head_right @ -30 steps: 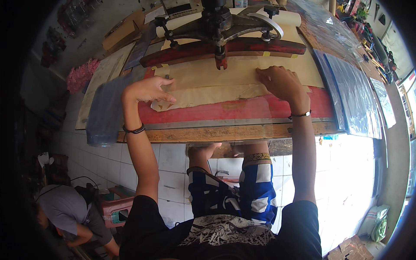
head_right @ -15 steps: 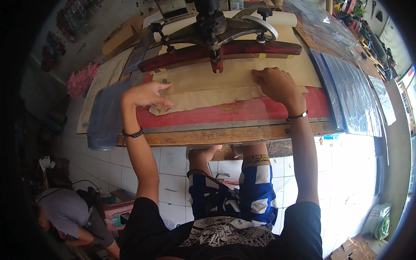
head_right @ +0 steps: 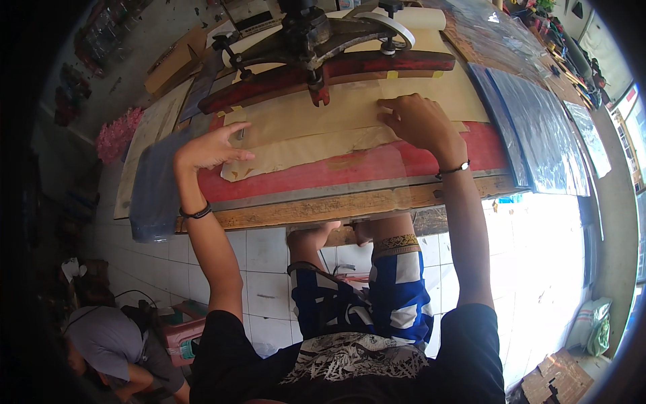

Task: The person separates plastic film by hand, positions it onto the worktable under the press mechanism, and smooths it flat across the surface.

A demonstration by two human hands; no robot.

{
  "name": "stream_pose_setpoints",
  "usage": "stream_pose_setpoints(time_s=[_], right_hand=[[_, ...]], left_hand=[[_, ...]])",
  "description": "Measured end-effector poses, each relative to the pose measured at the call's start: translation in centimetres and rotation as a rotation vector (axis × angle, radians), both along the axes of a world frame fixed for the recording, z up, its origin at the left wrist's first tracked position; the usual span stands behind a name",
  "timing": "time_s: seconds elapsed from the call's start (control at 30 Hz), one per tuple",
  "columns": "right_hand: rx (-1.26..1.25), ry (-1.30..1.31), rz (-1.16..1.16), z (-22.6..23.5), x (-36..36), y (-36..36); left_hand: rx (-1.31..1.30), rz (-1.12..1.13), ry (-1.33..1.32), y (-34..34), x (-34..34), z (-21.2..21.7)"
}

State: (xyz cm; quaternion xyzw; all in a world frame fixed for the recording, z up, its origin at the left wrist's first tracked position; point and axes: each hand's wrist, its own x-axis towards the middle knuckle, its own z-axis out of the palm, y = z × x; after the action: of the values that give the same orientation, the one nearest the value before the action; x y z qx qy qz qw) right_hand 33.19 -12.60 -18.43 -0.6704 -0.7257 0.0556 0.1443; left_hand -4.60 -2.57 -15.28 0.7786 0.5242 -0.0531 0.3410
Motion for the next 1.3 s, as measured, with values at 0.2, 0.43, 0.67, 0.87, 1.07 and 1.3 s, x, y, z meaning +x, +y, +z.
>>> stream_pose_setpoints(time_s=[0.2,0.43,0.67,0.87,1.07,1.3], right_hand=[[0.025,0.0,0.012,-1.0,0.3,0.4],[0.012,-0.013,-0.022,-0.7,0.4,0.9],[0.037,-0.015,0.011,-1.4,0.8,0.9],[0.023,0.014,0.033,-0.9,0.7,0.8],[0.033,0.048,0.026,-0.9,0.7,1.1],[0.274,-0.109,0.114,-3.4,0.2,2.8]], left_hand=[[-0.088,0.053,0.06,0.2,-0.2,0.0],[-0.029,0.017,0.083,0.1,0.4,0.4],[0.008,0.0,0.105,0.1,0.2,-0.2],[0.021,-0.013,0.084,0.2,-0.2,-0.2],[0.006,0.007,0.094,0.2,0.0,0.0],[0.015,0.011,0.091,0.3,0.1,0.0]])
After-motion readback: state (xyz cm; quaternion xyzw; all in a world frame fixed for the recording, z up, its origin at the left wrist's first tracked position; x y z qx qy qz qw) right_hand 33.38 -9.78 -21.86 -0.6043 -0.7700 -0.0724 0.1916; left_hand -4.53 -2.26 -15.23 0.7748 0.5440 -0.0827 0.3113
